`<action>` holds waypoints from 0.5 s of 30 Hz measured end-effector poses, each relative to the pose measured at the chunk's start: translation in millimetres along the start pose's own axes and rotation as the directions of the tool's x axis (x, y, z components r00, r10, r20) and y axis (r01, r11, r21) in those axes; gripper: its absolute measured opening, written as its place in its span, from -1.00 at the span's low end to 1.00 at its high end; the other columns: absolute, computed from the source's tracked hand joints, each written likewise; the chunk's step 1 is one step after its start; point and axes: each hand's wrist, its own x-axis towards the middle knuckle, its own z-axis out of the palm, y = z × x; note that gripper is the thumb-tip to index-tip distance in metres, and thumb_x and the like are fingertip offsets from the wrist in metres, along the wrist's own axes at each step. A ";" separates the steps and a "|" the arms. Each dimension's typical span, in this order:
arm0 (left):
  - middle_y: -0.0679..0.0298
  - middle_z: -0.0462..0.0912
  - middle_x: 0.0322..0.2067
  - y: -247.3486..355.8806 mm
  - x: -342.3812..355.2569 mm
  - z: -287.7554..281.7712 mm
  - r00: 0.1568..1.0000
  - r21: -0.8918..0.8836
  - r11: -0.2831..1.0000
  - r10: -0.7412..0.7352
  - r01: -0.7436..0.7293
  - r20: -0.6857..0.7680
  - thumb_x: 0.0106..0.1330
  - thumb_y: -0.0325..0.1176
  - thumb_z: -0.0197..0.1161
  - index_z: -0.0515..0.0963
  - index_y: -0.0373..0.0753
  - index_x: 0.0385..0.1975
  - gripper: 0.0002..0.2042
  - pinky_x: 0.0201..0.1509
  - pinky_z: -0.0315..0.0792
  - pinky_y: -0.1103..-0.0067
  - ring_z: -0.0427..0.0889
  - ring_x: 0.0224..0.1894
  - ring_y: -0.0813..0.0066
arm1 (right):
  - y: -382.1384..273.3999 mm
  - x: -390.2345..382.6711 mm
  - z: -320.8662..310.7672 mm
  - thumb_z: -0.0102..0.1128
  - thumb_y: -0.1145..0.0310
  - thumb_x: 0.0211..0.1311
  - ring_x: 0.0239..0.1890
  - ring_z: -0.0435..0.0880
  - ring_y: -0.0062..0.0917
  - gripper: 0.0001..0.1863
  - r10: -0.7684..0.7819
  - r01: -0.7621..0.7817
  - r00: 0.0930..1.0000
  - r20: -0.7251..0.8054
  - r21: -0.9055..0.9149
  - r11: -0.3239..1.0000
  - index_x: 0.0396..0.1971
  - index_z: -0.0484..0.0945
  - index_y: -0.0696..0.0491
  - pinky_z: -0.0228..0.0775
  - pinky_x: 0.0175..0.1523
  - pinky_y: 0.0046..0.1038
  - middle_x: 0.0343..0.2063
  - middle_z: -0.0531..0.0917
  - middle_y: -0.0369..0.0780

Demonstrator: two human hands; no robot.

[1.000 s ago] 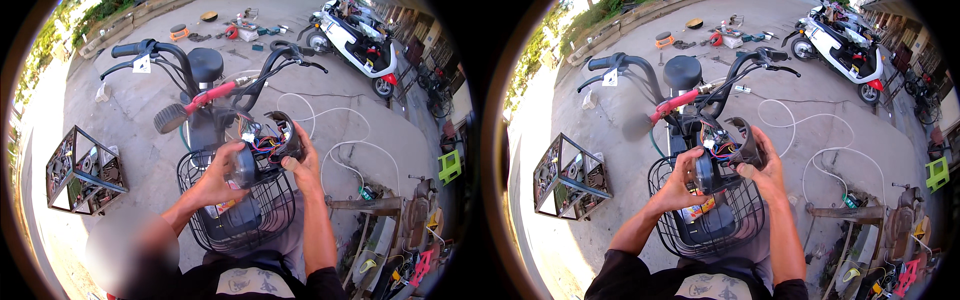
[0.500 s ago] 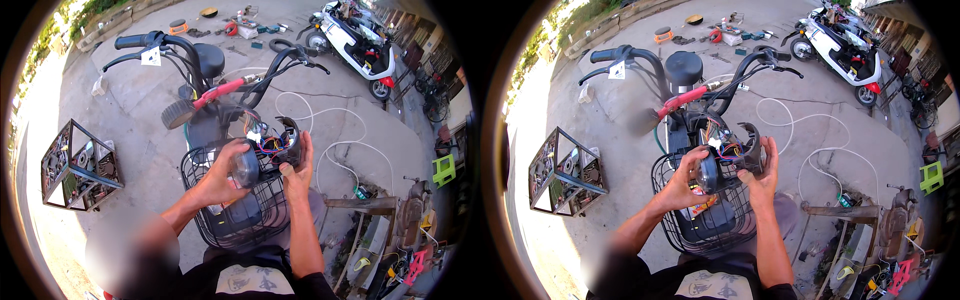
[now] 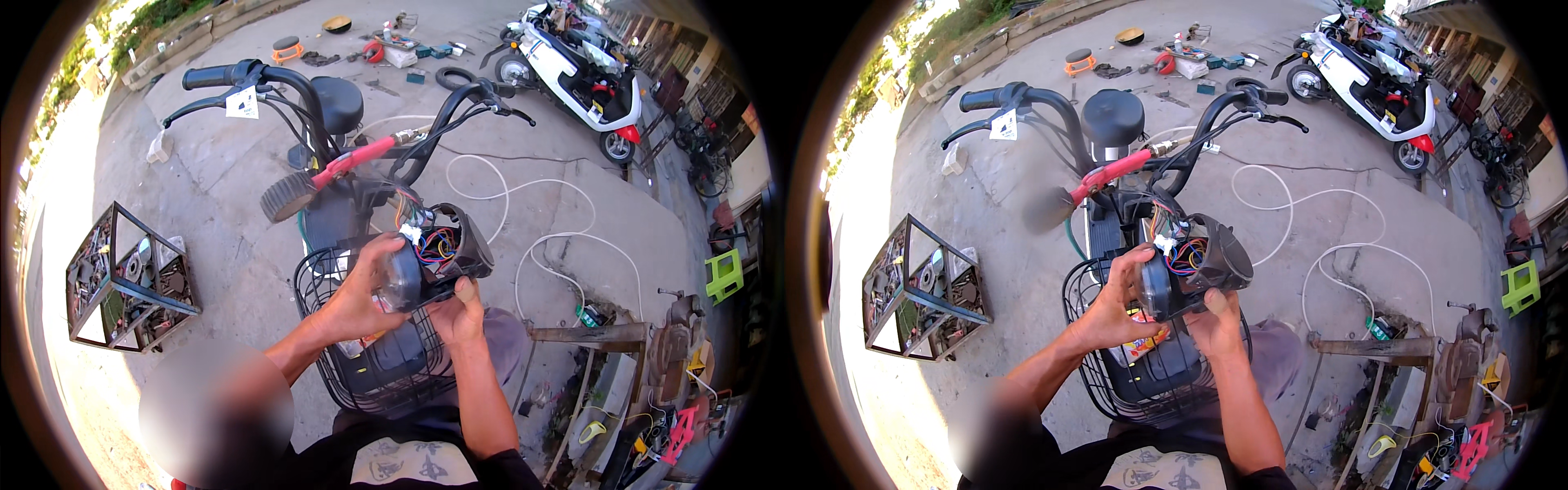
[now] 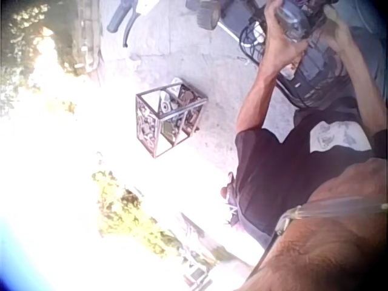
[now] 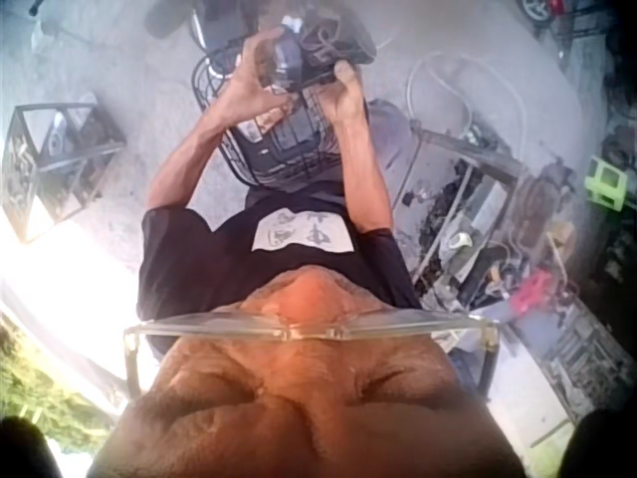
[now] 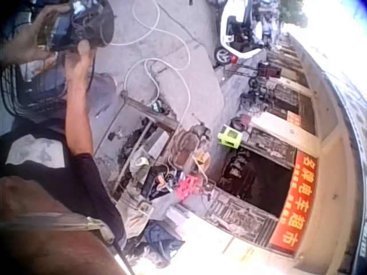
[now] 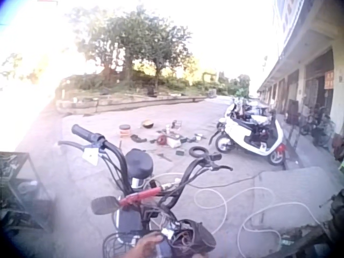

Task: The person holds the disassembled handlebar control unit of an electric scooter and manipulates the internal wiring and components. They repeatedly open and close the plastic housing, adjust the wires, and inspect the internal parts throughout the clip.

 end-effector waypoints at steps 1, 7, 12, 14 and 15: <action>-0.03 -0.02 0.66 0.3 -0.3 0.7 1.000 0.059 0.998 0.020 -0.020 -0.006 0.03 -0.71 0.65 0.04 0.03 0.58 0.14 0.59 0.41 0.16 0.24 0.66 0.04 | -0.7 0.2 2.8 0.51 0.13 0.34 0.36 0.64 -0.27 -0.20 -0.020 0.020 1.000 -0.005 -0.030 0.999 0.51 0.40 0.01 0.59 0.39 -0.07 0.33 0.62 -0.19; -0.19 -0.06 0.65 18.9 1.6 5.1 0.999 0.389 0.920 0.047 -0.043 0.000 0.01 -0.56 0.75 0.05 0.01 0.59 0.17 0.63 0.34 0.07 0.19 0.66 -0.23 | 2.4 4.1 -3.4 0.48 0.06 0.30 0.49 0.53 -0.21 -0.10 -0.139 0.140 0.990 0.018 -0.185 0.973 0.56 0.34 0.06 0.47 0.53 -0.05 0.43 0.55 -0.15; -0.19 -0.02 0.64 25.2 -0.3 -8.0 0.997 0.414 0.907 0.071 -0.072 0.017 0.18 -0.25 0.71 0.18 -0.04 0.59 0.00 0.66 0.25 0.02 0.14 0.67 -0.25 | 5.3 4.3 -3.6 0.49 -0.03 0.33 0.51 0.51 -0.21 -0.08 -0.091 0.093 0.996 0.021 -0.183 0.979 0.56 0.34 0.08 0.42 0.57 -0.06 0.44 0.54 -0.13; -0.18 0.01 0.63 30.1 1.5 -14.3 0.997 0.466 0.881 0.068 -0.077 0.035 0.29 -0.17 0.63 0.25 -0.06 0.57 -0.12 0.65 0.26 0.02 0.16 0.66 -0.25 | 8.9 3.6 -6.1 0.50 -0.09 0.33 0.51 0.51 -0.21 -0.06 -0.097 0.096 0.995 0.003 -0.168 0.981 0.56 0.34 0.09 0.42 0.57 -0.07 0.45 0.53 -0.13; -0.17 0.03 0.62 33.1 3.5 -16.2 0.998 0.471 0.879 0.057 -0.066 0.033 0.32 -0.14 0.59 0.29 -0.08 0.54 -0.17 0.65 0.26 0.03 0.18 0.66 -0.25 | 10.1 3.6 -7.7 0.51 -0.13 0.34 0.51 0.51 -0.22 -0.05 -0.101 0.099 0.995 -0.005 -0.164 0.981 0.55 0.34 0.09 0.42 0.57 -0.08 0.45 0.53 -0.13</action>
